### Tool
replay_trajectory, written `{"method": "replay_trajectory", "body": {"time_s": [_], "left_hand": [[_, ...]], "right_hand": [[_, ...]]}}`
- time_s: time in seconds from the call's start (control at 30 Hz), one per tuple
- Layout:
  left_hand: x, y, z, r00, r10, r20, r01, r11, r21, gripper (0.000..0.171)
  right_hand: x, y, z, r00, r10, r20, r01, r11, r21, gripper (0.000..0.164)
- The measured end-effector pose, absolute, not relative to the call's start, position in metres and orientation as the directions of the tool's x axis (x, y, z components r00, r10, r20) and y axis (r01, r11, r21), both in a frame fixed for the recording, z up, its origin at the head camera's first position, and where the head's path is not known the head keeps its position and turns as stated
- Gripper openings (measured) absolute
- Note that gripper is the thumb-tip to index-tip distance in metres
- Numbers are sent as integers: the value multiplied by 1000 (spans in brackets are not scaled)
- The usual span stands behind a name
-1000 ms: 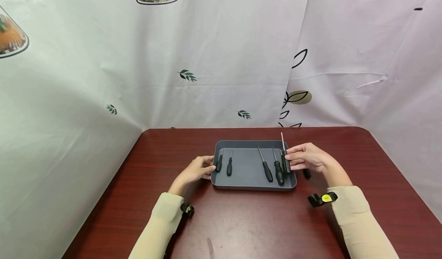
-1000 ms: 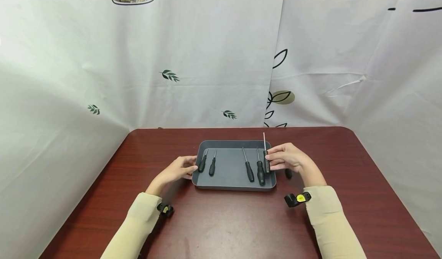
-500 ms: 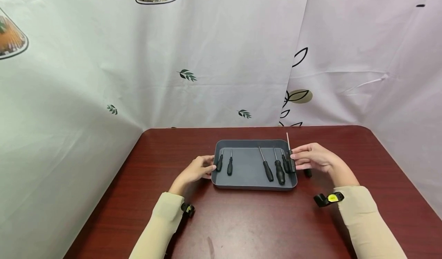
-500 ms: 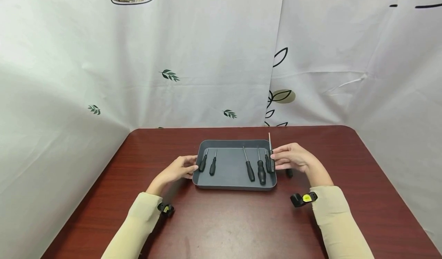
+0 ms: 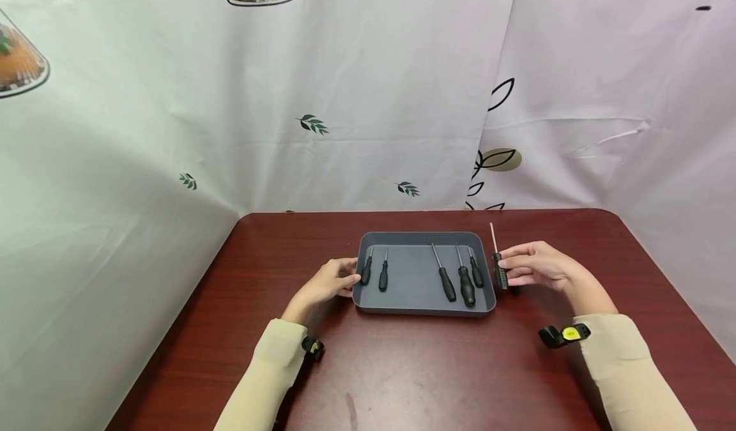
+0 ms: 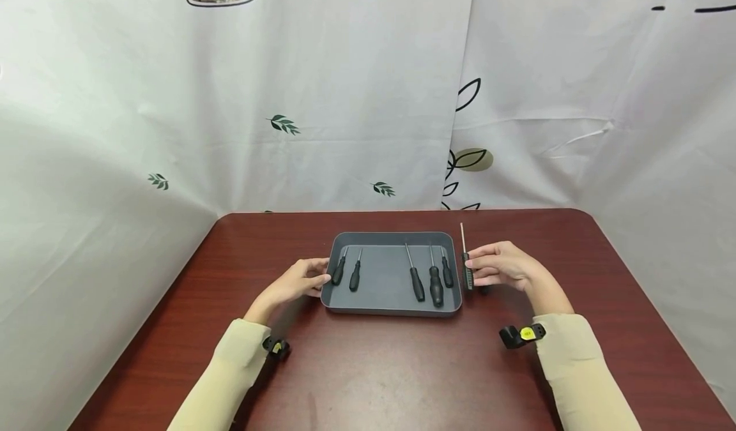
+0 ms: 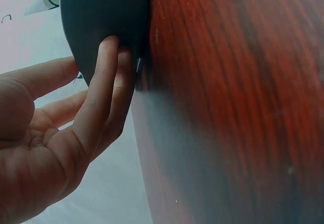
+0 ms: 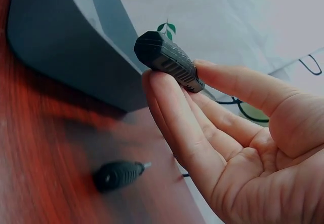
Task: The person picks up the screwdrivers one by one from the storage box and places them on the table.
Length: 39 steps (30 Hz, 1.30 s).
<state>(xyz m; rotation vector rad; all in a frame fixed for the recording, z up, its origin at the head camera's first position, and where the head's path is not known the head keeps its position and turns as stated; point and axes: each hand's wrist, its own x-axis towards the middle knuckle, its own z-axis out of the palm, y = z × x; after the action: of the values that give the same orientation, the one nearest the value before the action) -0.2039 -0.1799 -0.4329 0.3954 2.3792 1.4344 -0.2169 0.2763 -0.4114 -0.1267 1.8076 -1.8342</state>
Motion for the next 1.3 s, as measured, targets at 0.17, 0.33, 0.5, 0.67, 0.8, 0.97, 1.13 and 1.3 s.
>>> {"method": "replay_trajectory", "body": {"time_s": [0.17, 0.33, 0.5, 0.67, 0.8, 0.97, 1.13, 1.3], "left_hand": [[-204, -178, -432, -905, 401, -141, 63, 454, 889, 52], [-205, -177, -431, -905, 399, -148, 56, 456, 888, 53], [-205, -177, -430, -902, 405, -148, 60, 459, 887, 53], [-205, -177, -431, -904, 401, -149, 57, 459, 887, 53], [-204, -178, -432, -906, 394, -152, 50, 458, 888, 53], [-203, -179, -432, -906, 395, -150, 53, 459, 887, 53], [-203, -179, -432, -904, 405, -134, 68, 448, 891, 53], [-204, -180, -433, -902, 410, -134, 72, 449, 890, 53]], "right_hand": [[-215, 288, -415, -840, -450, -303, 307, 66, -949, 19], [-214, 299, -416, -835, -476, -278, 287, 54, -956, 23], [-214, 309, -417, -823, -501, -267, 290, 33, -956, 27], [-213, 318, -420, -819, -511, -261, 288, 26, -957, 28], [-213, 325, -422, -812, -525, -254, 291, 13, -957, 30], [-212, 333, -425, -800, -540, -260, 313, -5, -950, 30], [-211, 339, -427, -793, -546, -269, 328, -11, -945, 30], [-210, 344, -430, -800, -522, -298, 345, 7, -939, 31]]}}
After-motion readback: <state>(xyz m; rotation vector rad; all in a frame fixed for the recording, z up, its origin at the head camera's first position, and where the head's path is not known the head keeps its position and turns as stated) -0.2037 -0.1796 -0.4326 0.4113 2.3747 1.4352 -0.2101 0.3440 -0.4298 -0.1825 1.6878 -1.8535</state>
